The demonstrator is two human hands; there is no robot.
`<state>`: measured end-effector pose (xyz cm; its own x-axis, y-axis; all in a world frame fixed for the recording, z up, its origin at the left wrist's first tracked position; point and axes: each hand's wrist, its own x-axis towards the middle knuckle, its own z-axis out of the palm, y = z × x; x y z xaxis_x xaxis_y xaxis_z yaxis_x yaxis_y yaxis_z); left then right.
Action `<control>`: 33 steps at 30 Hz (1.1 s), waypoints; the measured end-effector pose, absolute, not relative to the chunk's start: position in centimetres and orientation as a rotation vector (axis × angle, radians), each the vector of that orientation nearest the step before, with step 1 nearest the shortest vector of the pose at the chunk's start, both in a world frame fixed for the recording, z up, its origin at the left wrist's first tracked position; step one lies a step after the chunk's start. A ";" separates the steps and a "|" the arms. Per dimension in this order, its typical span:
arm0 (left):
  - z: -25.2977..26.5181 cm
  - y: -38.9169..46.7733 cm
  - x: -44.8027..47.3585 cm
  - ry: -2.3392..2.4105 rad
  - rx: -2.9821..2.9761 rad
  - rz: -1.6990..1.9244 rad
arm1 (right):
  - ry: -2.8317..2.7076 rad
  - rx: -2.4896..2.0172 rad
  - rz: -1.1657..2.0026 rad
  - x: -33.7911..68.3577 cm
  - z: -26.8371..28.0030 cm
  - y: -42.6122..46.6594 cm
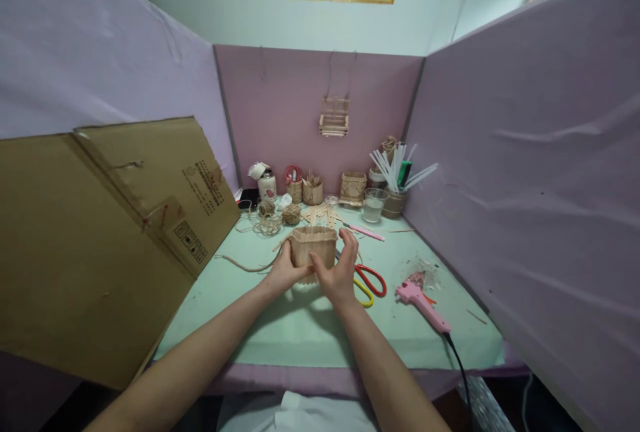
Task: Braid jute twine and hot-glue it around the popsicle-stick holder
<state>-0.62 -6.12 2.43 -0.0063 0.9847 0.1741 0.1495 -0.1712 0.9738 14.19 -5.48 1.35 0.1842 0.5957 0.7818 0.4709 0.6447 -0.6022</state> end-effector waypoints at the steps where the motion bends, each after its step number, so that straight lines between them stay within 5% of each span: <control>1: 2.2 -5.9 -0.7 1.248 1.428 1.290 | -1.443 -0.976 0.223 14.1 1.2 -5.4; 7: 1.2 -5.2 -0.7 1.286 1.387 1.330 | -1.385 -1.023 0.669 13.2 0.3 -5.0; 19: 3.0 -5.5 -1.5 0.824 1.256 1.270 | -1.300 -1.101 0.693 13.3 0.2 -4.2; 33: 2.7 -4.7 -0.9 0.974 1.179 1.409 | -1.364 -1.112 0.729 12.5 0.5 -5.3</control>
